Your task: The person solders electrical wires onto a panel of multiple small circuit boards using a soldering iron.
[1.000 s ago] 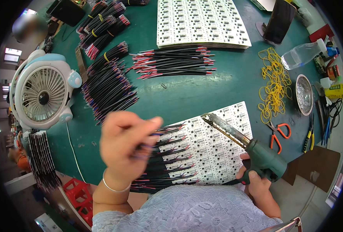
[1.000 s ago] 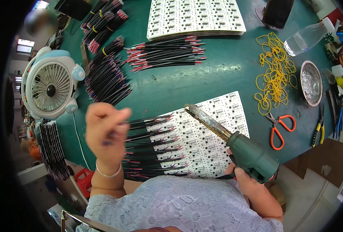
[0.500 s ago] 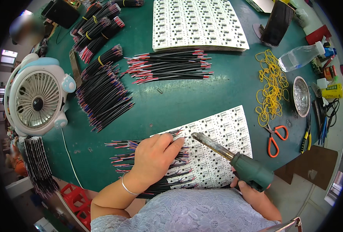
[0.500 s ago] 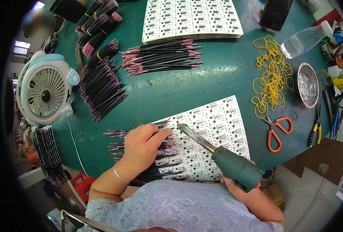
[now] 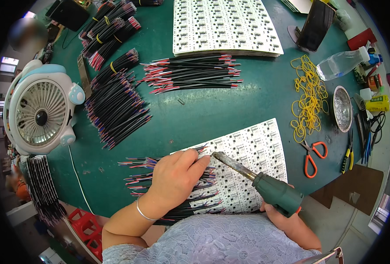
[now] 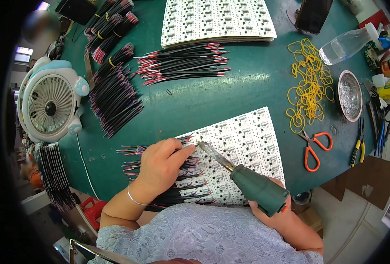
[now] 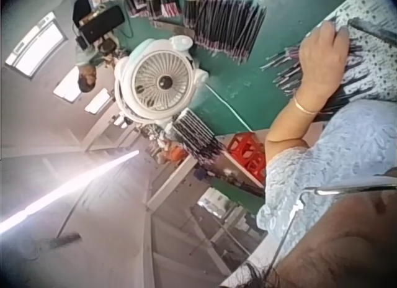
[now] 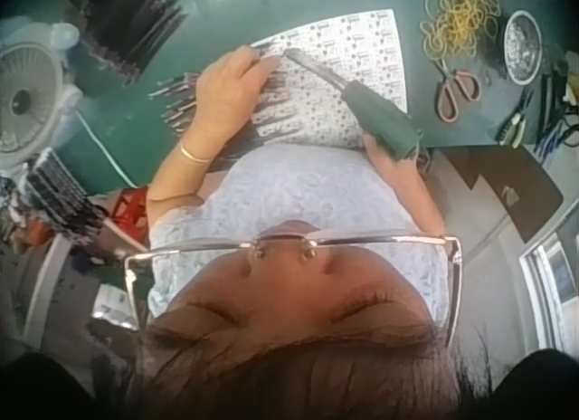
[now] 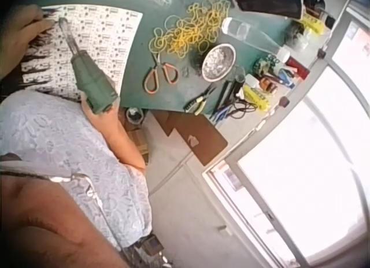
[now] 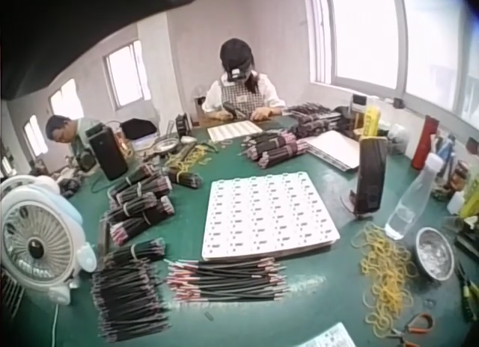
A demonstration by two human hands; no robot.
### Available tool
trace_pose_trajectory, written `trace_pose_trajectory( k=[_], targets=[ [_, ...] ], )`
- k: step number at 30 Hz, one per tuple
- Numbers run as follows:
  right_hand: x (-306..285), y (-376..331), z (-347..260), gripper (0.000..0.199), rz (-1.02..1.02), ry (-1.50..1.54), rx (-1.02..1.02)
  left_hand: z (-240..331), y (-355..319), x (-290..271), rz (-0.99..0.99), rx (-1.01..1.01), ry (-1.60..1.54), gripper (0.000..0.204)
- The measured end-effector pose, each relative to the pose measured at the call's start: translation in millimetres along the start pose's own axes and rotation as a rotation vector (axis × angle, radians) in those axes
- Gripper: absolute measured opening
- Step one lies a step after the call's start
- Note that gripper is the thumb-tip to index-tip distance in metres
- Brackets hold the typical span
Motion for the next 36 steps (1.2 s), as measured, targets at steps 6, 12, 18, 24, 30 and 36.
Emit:
trace_pose_trajectory(
  k=[6, 12, 18, 24, 30, 36],
  targets=[
    [-0.2, 1.3, -5.4, 0.028, 0.019, -0.054, -0.135, 1.5, 2.8, -1.0, -0.042, -0.003, 0.000, 0.029],
    [-2.5, -0.6, -9.4, 0.039, -0.089, -0.150, -0.270, -0.1, 2.0, -1.2, -0.029, -0.017, 0.005, 0.030],
    [-2.5, -3.2, -4.6, 0.027, 0.024, -0.026, -0.083, -2.0, 2.8, -1.7, 0.001, -0.003, -0.034, 0.028],
    [-0.5, -2.4, -15.4, 0.025, -0.087, -0.162, -0.224, 2.9, 5.1, -1.9, -0.044, 0.024, 0.017, 0.023],
    [-2.5, -8.5, -4.2, 0.034, -0.053, -0.165, -0.172, 12.8, 6.9, -0.9, -0.068, 0.081, 0.163, 0.016],
    [-3.9, -9.6, 1.4, 0.032, -0.033, 0.374, 0.041, 10.5, 3.9, -2.7, -0.054, 0.057, 0.106, 0.022]
  ],
)
Point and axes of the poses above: each hand's wrist, its own y-axis towards the middle knuckle, its own x-axis out of the palm, z = x × y, the point moved 6 cm from there along y, towards the middle knuckle
